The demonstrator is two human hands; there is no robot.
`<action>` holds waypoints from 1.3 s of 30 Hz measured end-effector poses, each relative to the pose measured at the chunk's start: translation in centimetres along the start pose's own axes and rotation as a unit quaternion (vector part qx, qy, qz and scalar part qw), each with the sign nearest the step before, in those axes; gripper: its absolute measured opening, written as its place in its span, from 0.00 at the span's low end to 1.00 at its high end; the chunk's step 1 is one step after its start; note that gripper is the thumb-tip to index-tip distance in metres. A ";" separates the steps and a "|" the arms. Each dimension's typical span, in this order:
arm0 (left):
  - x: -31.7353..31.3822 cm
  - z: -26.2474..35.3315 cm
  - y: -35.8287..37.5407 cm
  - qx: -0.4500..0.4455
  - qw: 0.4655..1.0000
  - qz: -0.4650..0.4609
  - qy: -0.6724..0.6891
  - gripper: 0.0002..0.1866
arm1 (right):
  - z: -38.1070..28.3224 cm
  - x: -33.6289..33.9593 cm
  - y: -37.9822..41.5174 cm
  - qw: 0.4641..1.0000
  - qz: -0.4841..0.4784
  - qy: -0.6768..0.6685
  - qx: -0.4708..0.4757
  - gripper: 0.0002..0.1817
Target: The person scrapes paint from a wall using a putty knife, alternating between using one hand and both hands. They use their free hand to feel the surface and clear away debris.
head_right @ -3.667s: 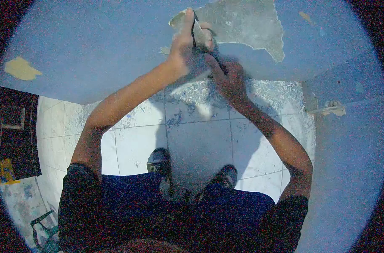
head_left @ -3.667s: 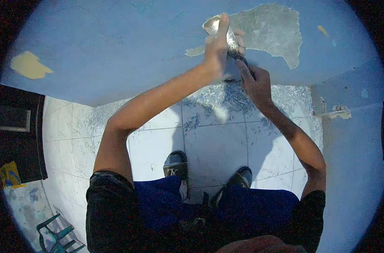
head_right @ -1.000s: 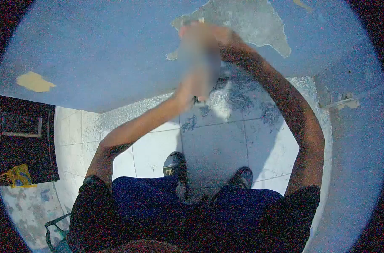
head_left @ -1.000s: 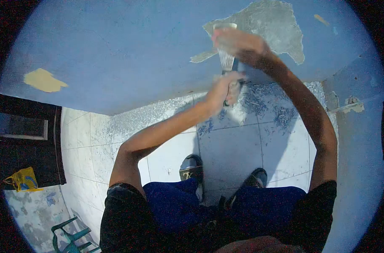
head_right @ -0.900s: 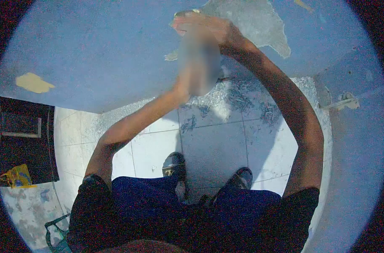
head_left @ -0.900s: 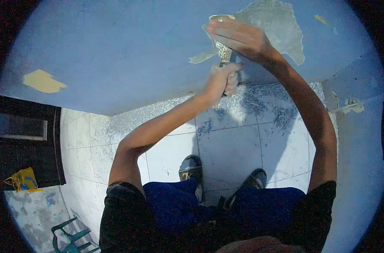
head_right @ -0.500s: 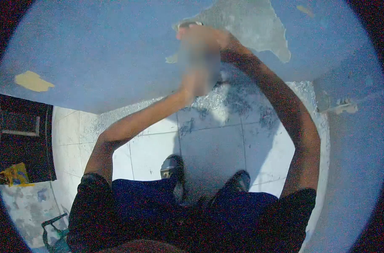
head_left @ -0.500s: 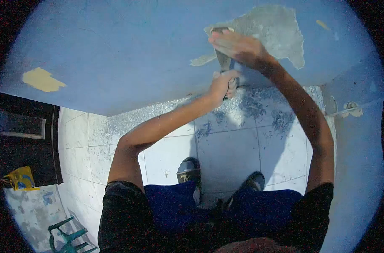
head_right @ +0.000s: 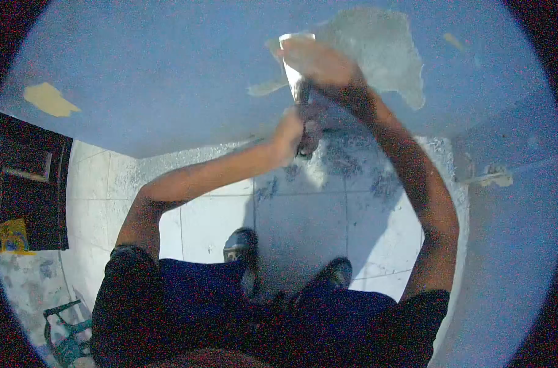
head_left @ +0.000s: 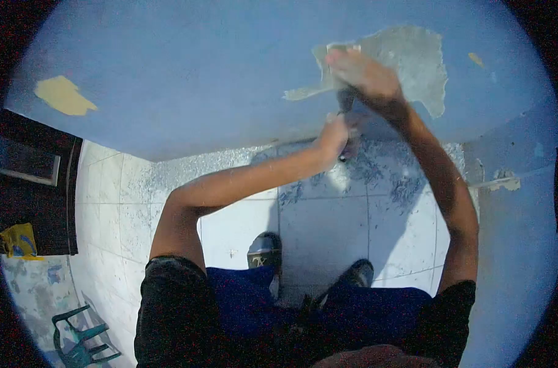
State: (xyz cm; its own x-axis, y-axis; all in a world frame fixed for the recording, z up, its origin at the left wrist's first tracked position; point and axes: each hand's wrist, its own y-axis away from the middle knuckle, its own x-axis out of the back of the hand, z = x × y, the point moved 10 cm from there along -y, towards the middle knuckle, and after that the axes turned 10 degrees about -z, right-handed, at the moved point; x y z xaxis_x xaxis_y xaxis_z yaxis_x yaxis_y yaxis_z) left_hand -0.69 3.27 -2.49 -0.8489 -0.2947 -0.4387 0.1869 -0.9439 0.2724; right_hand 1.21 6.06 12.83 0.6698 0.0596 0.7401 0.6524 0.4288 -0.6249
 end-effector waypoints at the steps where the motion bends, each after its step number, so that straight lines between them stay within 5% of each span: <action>1: 0.7 0.0 -0.6 0.003 1.000 -0.002 -0.029 0.09 | -0.2 -0.8 0.6 1.000 0.003 0.006 0.002 0.17; 3: 2.8 -1.4 -1.9 0.018 0.997 -0.001 -0.080 0.13 | -0.6 -1.0 0.6 1.000 -0.006 0.012 -0.002 0.17; 9: 0.2 -1.5 -0.9 0.030 0.997 -0.032 0.066 0.08 | -0.2 0.1 0.0 1.000 -0.002 0.013 -0.022 0.15; 12: 2.0 -1.3 -1.5 -0.009 0.996 -0.007 -0.088 0.06 | -0.4 -0.8 0.5 1.000 -0.008 0.026 0.002 0.17; 15: -0.7 -1.3 0.2 0.059 0.993 -0.051 0.088 0.08 | -0.5 -0.3 0.4 0.999 -0.035 0.030 -0.017 0.18; 21: 1.3 -2.0 -0.7 0.051 0.998 -0.017 -0.022 0.10 | -0.5 -0.5 0.4 0.999 -0.014 0.037 -0.007 0.15; 24: -1.3 -0.8 0.7 0.050 0.988 -0.086 0.117 0.08 | -0.4 -0.2 0.3 0.998 -0.022 0.051 -0.012 0.16; 27: 2.0 0.2 -0.8 -0.035 0.992 -0.016 -0.120 0.06 | -0.3 -1.0 0.6 0.998 -0.008 0.057 -0.012 0.15; 33: -1.2 -0.2 0.2 0.045 0.992 -0.086 0.077 0.11 | -0.6 0.7 -0.6 0.998 0.002 0.059 0.002 0.15; 36: 2.1 -0.4 -0.9 0.005 0.994 -0.030 -0.109 0.10 | -0.8 -0.1 -0.3 0.998 0.012 0.062 -0.011 0.12; 39: 0.6 -0.2 1.0 0.036 0.998 -0.039 -0.017 0.11 | -0.6 -0.1 0.0 0.998 -0.001 0.057 -0.006 0.12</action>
State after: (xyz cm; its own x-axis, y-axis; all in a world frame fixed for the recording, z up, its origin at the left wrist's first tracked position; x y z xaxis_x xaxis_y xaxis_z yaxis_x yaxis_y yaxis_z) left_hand -0.89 2.11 -2.60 -0.8757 -0.2143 -0.4327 0.0846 -0.9504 0.2993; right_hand 1.33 5.45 12.58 0.7042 -0.0434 0.7086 0.6569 0.4185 -0.6272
